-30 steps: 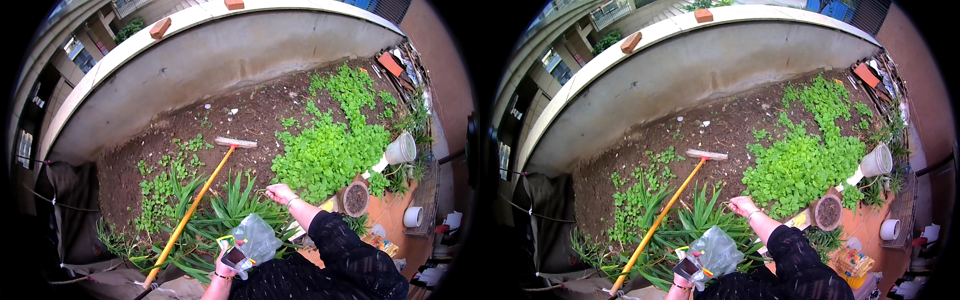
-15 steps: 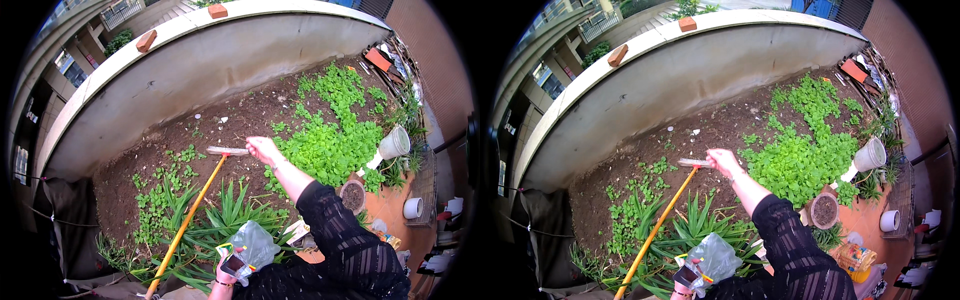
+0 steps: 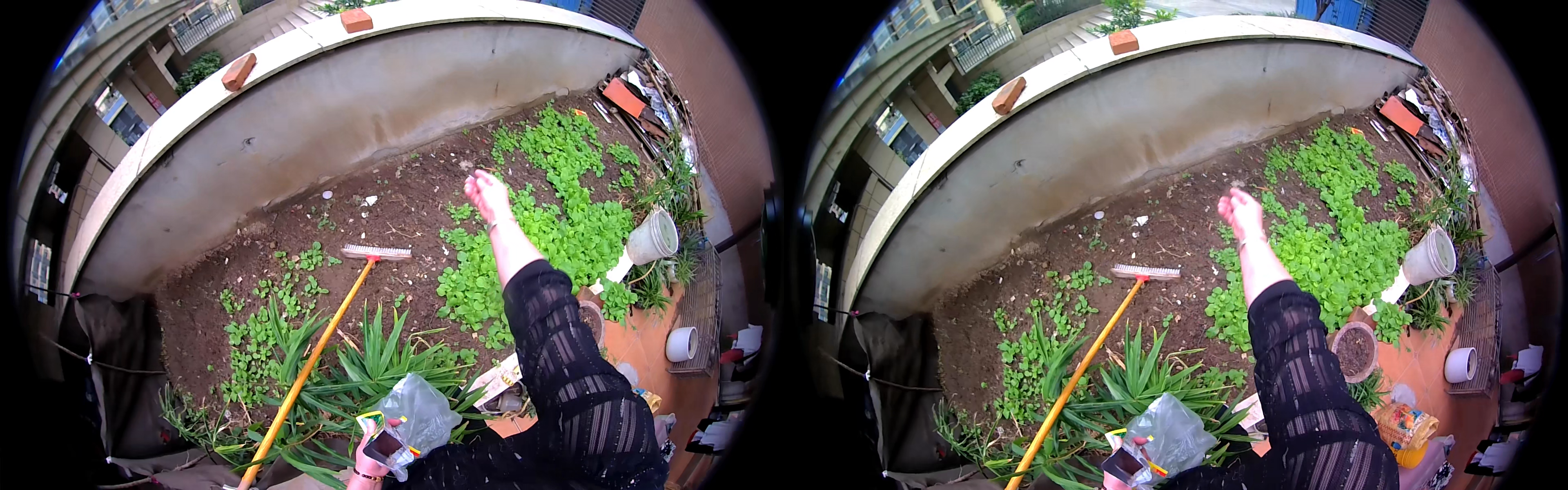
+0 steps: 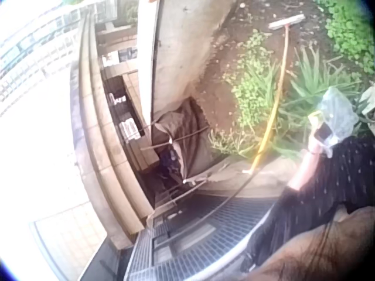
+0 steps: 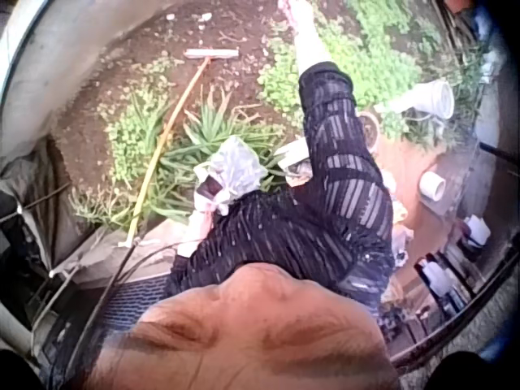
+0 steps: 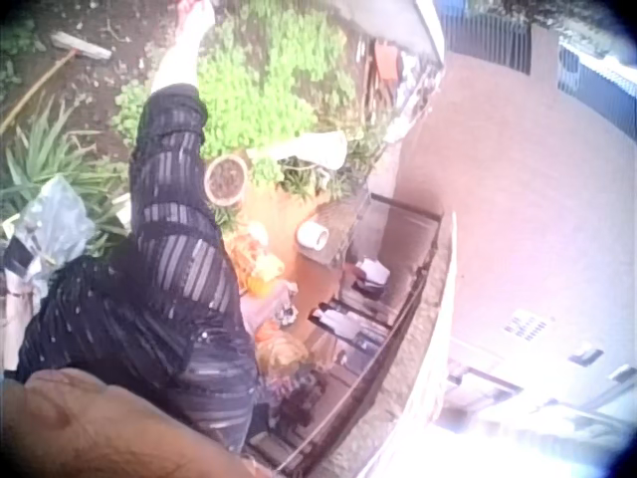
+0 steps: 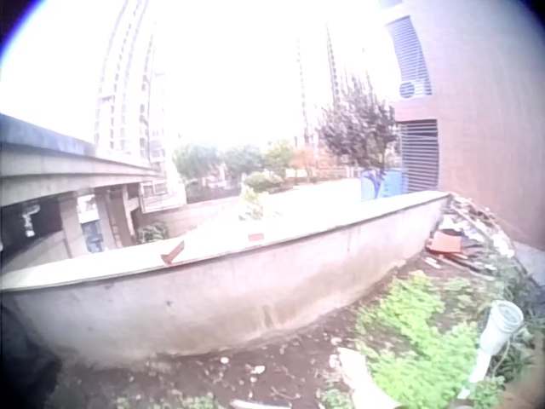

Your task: The person rakes the soil in a rooftop garden bed to prepare it for planting. They then open a seed packet and scatter seeds by hand across the prepared soil area.

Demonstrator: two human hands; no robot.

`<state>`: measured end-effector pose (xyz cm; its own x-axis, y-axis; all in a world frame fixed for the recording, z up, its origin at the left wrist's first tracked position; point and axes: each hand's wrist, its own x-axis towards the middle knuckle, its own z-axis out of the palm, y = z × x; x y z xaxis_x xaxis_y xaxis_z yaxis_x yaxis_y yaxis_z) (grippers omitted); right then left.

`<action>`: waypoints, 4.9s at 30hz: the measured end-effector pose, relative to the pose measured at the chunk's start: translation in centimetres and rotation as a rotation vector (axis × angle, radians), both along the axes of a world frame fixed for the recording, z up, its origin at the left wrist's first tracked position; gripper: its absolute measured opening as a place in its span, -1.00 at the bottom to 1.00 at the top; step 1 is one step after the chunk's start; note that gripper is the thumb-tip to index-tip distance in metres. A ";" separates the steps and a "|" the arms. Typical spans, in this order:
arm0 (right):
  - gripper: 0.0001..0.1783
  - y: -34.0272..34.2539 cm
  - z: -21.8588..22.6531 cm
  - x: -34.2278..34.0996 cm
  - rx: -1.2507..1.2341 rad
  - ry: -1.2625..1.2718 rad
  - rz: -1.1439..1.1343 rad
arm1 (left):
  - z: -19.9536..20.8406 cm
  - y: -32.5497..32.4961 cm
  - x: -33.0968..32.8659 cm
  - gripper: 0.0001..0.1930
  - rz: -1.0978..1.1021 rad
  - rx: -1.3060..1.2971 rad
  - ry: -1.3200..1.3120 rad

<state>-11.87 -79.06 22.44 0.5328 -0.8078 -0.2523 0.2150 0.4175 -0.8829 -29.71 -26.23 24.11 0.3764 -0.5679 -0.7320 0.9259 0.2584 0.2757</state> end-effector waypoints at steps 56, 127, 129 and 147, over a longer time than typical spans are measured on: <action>-0.84 14.5 7.4 -5.7 -0.227 0.265 0.801 | 2.9 -4.9 4.0 -0.44 0.084 0.043 0.019; -0.84 32.2 11.9 -16.7 -0.156 0.169 1.306 | -3.7 -3.1 3.8 -0.50 0.031 -0.111 -0.210; -0.80 30.1 10.7 -17.2 0.250 0.042 1.170 | -3.4 -3.1 3.4 -0.55 0.175 0.074 -0.113; -0.82 -4.2 5.7 -2.1 -0.003 -0.029 -0.024 | -2.1 1.5 1.3 -0.38 0.016 0.141 -0.112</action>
<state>-13.94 -83.23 28.15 0.5206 -0.8209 -0.2347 0.2503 0.4095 -0.8773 -28.45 -24.70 22.04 0.4685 -0.4559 -0.7568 0.8833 0.2242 0.4117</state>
